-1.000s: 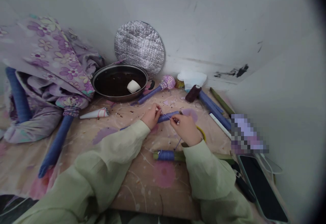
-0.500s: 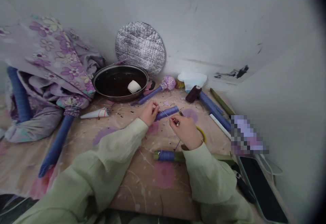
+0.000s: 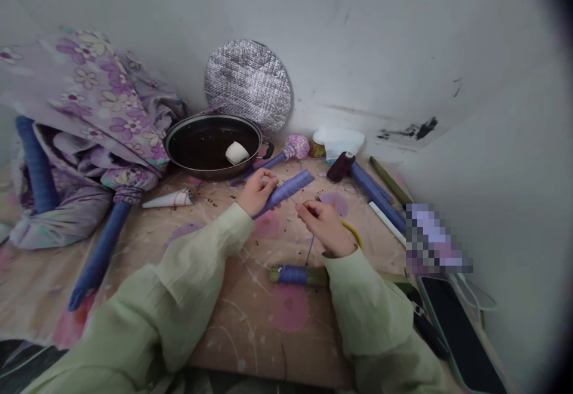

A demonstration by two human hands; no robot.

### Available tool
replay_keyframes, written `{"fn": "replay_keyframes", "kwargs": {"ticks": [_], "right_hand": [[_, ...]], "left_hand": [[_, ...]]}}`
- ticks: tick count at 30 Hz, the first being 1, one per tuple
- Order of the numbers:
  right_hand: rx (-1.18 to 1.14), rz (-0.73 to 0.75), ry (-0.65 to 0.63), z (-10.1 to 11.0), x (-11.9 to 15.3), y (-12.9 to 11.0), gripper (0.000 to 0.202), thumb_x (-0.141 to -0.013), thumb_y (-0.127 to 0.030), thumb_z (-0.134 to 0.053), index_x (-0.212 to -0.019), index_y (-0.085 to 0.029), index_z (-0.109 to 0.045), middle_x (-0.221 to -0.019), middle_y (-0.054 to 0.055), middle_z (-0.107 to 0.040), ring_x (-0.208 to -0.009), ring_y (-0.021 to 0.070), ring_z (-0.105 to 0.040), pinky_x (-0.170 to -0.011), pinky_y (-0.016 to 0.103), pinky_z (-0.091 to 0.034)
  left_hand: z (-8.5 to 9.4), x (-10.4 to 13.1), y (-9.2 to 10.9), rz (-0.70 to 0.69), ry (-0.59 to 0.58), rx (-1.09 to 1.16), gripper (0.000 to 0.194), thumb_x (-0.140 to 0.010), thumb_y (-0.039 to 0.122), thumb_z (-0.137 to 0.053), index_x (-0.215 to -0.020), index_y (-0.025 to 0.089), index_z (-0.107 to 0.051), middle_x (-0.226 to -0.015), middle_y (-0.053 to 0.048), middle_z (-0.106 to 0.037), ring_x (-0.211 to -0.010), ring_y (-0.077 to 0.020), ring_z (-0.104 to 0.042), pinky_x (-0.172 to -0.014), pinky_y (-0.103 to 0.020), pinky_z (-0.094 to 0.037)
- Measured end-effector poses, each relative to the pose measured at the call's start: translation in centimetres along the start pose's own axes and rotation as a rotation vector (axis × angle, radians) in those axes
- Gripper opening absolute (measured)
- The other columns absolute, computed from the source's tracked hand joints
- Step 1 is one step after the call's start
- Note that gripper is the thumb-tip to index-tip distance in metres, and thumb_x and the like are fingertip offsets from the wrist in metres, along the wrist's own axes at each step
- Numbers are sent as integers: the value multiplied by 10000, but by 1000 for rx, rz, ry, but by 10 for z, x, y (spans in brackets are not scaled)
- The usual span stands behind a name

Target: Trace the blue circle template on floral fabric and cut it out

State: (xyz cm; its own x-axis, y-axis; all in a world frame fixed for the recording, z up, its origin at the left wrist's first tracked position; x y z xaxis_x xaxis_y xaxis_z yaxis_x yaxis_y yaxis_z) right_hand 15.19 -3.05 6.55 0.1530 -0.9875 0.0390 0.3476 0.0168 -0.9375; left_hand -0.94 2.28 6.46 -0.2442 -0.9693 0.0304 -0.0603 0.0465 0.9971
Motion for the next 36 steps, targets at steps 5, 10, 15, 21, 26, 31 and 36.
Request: {"fn": "replay_keyframes", "kwargs": {"ticks": [5,10,15,21,26,31,36], "right_hand": [[-398,-234,-183,7,-8,13,362,-678,-478,-567,-580,-211,-343,-475,-107,-237,-357,37,-161,-347,193,-135],[-372,-274,-241,13,-11,23,302,-668,-443,-570,-587,-203,-407,-451,-94,-314,-352,45,-225,-356,189,-195],[-287,-303,-328,20,-6,19,211,-681,-342,-588,-588,-179,-490,-431,-92,-327,-364,46,-246,-366,186,-166],[151,-90,-286,30,5,-1,224,-769,-319,-481,-622,-173,-568,-491,-53,-439,-428,71,-356,-394,195,-239],[317,31,-220,28,11,-8,200,-765,-278,-482,-688,-177,-637,-633,-5,-615,-550,111,-512,-489,220,-370],[484,92,-109,23,21,-20,210,-785,-243,-454,-708,-178,-639,-628,4,-632,-552,123,-538,-517,238,-380],[682,107,3,23,28,-29,213,-802,-240,-444,-640,-182,-569,-570,-1,-585,-517,121,-503,-499,245,-321]], "left_hand": [[-6,12,8,-56,-141,-32,227,-807,355,-492,-849,189,-343,-468,68,-522,-336,-107,-524,-326,-163,-365],[-19,28,9,-218,-348,-239,130,-815,294,-464,-836,178,-408,-501,72,-497,-395,-67,-471,-400,-159,-298],[-31,36,-3,-394,-453,-614,50,-811,225,-475,-833,182,-465,-554,58,-553,-492,-76,-494,-523,-180,-346],[-33,33,-17,-429,-388,-849,54,-804,239,-484,-835,195,-491,-634,20,-598,-542,-107,-540,-546,-202,-372],[-32,32,-17,-392,-300,-1043,107,-804,272,-482,-868,190,-507,-675,-15,-623,-587,-147,-581,-525,-220,-365],[-34,34,-14,-357,-184,-1167,151,-825,298,-450,-875,174,-521,-703,-51,-638,-593,-173,-594,-537,-246,-386],[-33,36,-10,-396,-120,-1226,159,-833,300,-433,-868,173,-520,-673,-50,-631,-580,-175,-588,-526,-248,-378]]}}
Point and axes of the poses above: each hand's wrist, its own x-axis away from the middle knuckle, its own z-axis out of the back of the hand, y = z × x, the point moved 1 cm from there along -x, towards the middle knuckle
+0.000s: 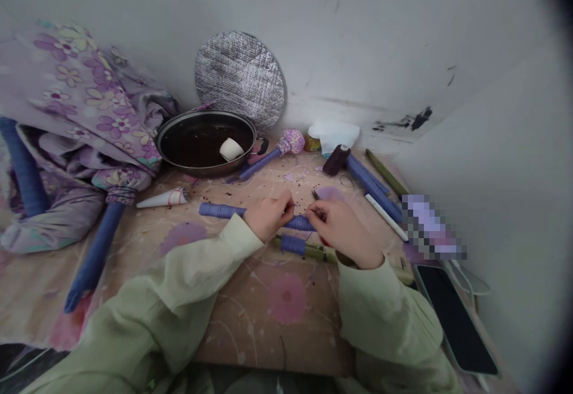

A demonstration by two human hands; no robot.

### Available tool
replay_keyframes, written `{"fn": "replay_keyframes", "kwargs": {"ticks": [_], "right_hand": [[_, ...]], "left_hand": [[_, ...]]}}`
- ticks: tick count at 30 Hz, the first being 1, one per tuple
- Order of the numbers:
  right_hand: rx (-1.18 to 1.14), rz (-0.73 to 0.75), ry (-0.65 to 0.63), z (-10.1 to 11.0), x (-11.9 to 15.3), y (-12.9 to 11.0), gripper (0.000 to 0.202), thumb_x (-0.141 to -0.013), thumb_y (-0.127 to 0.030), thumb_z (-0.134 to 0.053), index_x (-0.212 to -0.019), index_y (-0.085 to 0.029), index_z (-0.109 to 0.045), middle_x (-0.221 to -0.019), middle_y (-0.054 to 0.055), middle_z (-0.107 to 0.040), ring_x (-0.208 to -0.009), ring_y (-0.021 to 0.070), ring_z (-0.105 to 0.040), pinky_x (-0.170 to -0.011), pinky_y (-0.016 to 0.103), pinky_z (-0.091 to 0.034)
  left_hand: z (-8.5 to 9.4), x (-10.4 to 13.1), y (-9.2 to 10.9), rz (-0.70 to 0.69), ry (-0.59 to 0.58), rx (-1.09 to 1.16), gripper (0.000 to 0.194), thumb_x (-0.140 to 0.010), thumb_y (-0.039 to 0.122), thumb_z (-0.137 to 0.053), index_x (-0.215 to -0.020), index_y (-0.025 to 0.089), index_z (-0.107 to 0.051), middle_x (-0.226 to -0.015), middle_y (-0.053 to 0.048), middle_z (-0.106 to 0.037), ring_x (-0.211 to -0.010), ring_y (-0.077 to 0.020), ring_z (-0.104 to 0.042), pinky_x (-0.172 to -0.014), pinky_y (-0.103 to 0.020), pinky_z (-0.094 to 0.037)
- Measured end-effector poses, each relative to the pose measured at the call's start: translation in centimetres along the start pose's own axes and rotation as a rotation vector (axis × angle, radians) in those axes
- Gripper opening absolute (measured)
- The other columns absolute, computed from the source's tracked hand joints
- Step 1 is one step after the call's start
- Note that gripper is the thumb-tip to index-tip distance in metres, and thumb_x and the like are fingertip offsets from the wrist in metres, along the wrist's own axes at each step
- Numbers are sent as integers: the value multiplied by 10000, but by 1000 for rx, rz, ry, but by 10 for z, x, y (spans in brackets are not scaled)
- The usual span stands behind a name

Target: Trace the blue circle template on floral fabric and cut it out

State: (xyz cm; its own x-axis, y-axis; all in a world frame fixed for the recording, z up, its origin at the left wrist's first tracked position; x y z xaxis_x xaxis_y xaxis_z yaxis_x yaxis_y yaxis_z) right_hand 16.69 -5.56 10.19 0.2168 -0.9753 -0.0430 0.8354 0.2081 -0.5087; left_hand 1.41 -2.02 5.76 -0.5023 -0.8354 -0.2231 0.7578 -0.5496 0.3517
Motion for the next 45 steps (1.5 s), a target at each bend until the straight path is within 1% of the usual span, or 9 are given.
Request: {"fn": "replay_keyframes", "kwargs": {"ticks": [5,8,12,18,23,28,33,39,45], "right_hand": [[165,8,13,2,2,1,213,-832,-232,-414,-672,-180,-545,-615,22,-584,-552,139,-499,-497,264,-271],[160,6,14,6,4,0,222,-838,-264,-428,-671,-180,-548,-608,17,-577,-544,134,-487,-498,263,-268],[-31,-12,-17,9,3,-2,253,-829,-327,-445,-638,-187,-533,-508,-21,-507,-463,108,-429,-459,248,-270],[-360,18,-2,-11,3,-15,186,-821,-290,-439,-825,-181,-588,-620,-7,-577,-533,113,-492,-501,231,-363],[-479,41,45,-23,8,-27,217,-824,-268,-447,-967,-172,-580,-669,2,-593,-561,111,-513,-541,232,-399],[-592,25,39,-25,8,-31,220,-851,-300,-420,-867,-163,-591,-571,-24,-494,-512,93,-458,-500,216,-368],[-637,17,77,-26,7,-31,216,-847,-325,-440,-799,-161,-573,-561,-31,-470,-499,87,-438,-489,213,-352],[-649,15,125,-25,6,-29,229,-840,-350,-462,-785,-161,-580,-593,-19,-490,-528,91,-441,-483,213,-331],[-663,63,141,-27,2,-24,228,-830,-347,-489,-728,-164,-580,-609,-15,-520,-547,89,-445,-502,217,-328]], "left_hand": [[6,1,3,8,23,-120,158,-826,295,-446,-863,174,-541,-640,-52,-630,-531,-158,-565,-507,-240,-363],[9,0,2,-26,61,-155,162,-826,290,-441,-864,174,-547,-617,-48,-622,-520,-157,-559,-511,-242,-369],[13,-1,-2,18,83,-189,186,-832,285,-411,-869,167,-549,-611,-68,-614,-519,-185,-559,-504,-262,-376],[17,-1,-5,102,152,-141,188,-839,280,-397,-852,153,-536,-607,-73,-604,-537,-202,-575,-508,-270,-377],[22,-1,-11,169,358,32,104,-814,259,-446,-826,171,-501,-659,-34,-631,-571,-154,-587,-535,-235,-379],[34,-6,-19,251,474,363,85,-771,216,-506,-732,178,-440,-577,31,-589,-526,-97,-561,-563,-202,-393],[43,-9,-19,317,411,595,134,-750,199,-522,-684,172,-409,-500,52,-526,-469,-93,-556,-460,-169,-373],[47,-11,-20,416,169,1067,137,-794,166,-485,-733,183,-364,-409,62,-508,-323,-122,-523,-314,-172,-375],[46,-11,-17,482,20,1327,117,-845,143,-409,-743,174,-361,-478,25,-574,-329,-112,-517,-305,-198,-412]]}}
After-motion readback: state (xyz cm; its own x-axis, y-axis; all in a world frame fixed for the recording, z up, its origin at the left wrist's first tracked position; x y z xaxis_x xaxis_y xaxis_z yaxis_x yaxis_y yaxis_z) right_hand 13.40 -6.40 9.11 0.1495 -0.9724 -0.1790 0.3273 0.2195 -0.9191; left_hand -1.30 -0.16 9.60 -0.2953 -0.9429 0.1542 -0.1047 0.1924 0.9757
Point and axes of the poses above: each hand's wrist, its own x-axis away from the middle knuckle, its own z-axis out of the back of the hand, y = z × x, the point moved 1 cm from there along -x, towards the middle knuckle
